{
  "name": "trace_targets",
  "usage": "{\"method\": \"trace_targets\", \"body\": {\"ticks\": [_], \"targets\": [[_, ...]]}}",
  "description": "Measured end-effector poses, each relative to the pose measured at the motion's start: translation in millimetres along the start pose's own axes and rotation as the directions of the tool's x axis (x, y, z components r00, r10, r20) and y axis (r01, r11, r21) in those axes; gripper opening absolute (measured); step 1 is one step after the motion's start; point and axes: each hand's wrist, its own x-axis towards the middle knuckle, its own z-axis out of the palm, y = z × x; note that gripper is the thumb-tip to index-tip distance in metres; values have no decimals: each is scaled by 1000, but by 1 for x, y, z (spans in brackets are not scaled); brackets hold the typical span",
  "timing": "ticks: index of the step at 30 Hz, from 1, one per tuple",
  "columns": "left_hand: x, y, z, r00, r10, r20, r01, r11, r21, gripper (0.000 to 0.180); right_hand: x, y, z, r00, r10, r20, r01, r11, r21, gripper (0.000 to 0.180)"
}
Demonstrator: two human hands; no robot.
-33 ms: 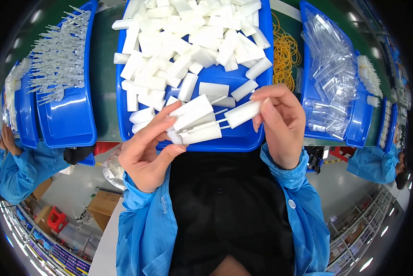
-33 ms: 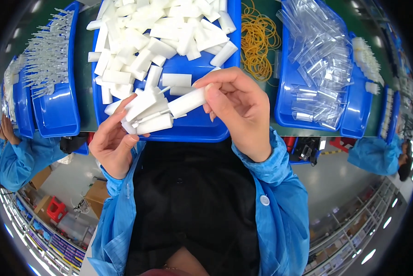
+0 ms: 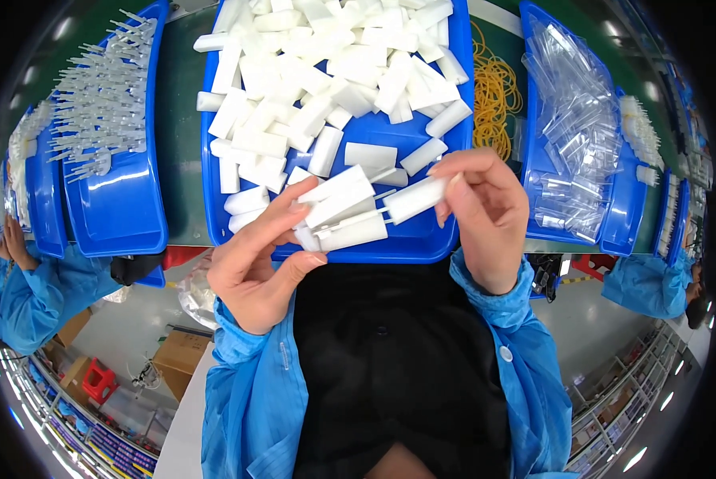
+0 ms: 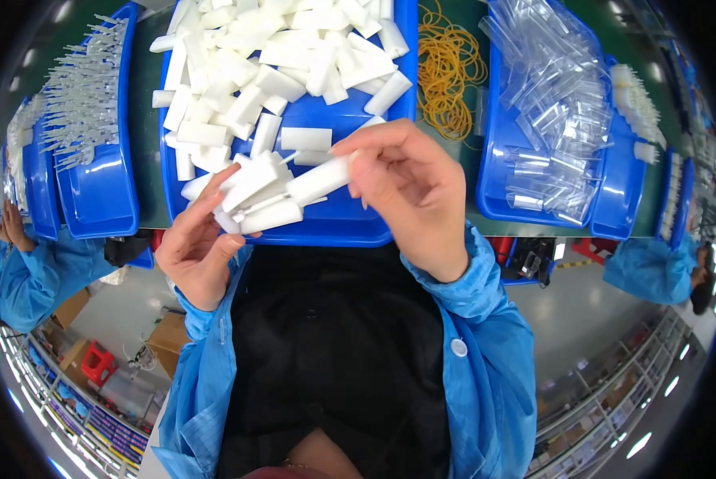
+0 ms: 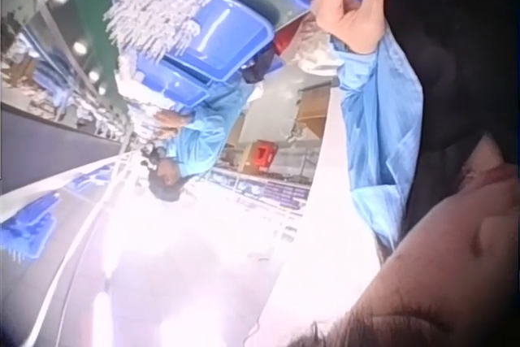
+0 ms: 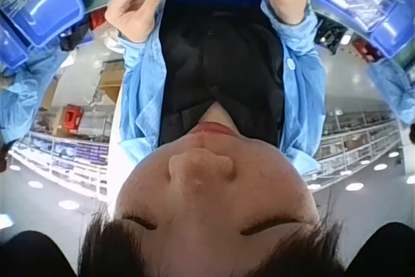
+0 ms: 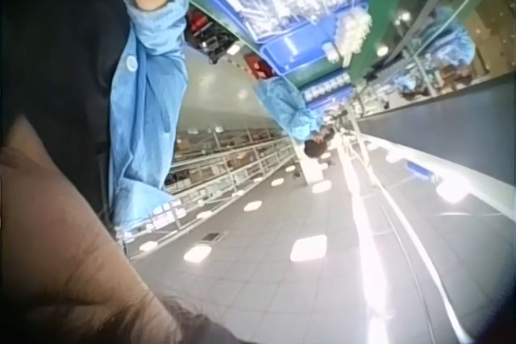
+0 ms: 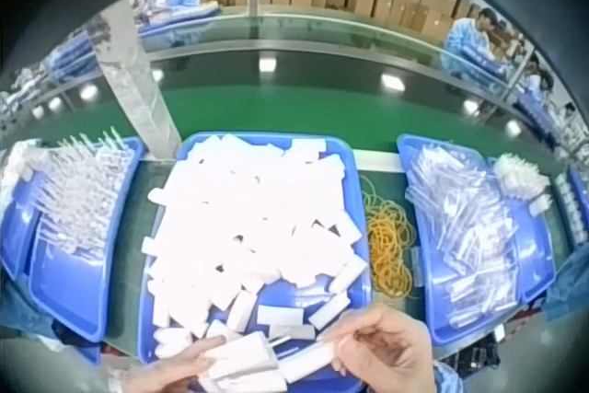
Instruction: The person slides white foam sleeves onto the prongs of a plastic base, fits a clear plastic cover over the pieces, and secures the bundle with a rubber band before assembling another unit.
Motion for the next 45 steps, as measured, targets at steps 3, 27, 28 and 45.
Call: {"method": "trace_targets", "body": {"ticks": [3,27,28,45], "targets": [[3,2,4,998,52,47,-55,996,69,39,-3,3,5,995,-99,13,100,986,-135,14],[-4,-10,-1,993,-105,56,117,955,-272,54,-17,-47,-99,784,-606,-139,-145,39,-989,13],[-3,-10,1,993,-103,57,114,960,-255,54,-23,-50,-106,810,-558,-180,-198,29,-980,14],[4,-9,26,985,-93,144,121,972,-201,50,3,-1,-72,878,-471,-89,-198,-186,-962,30]]}}
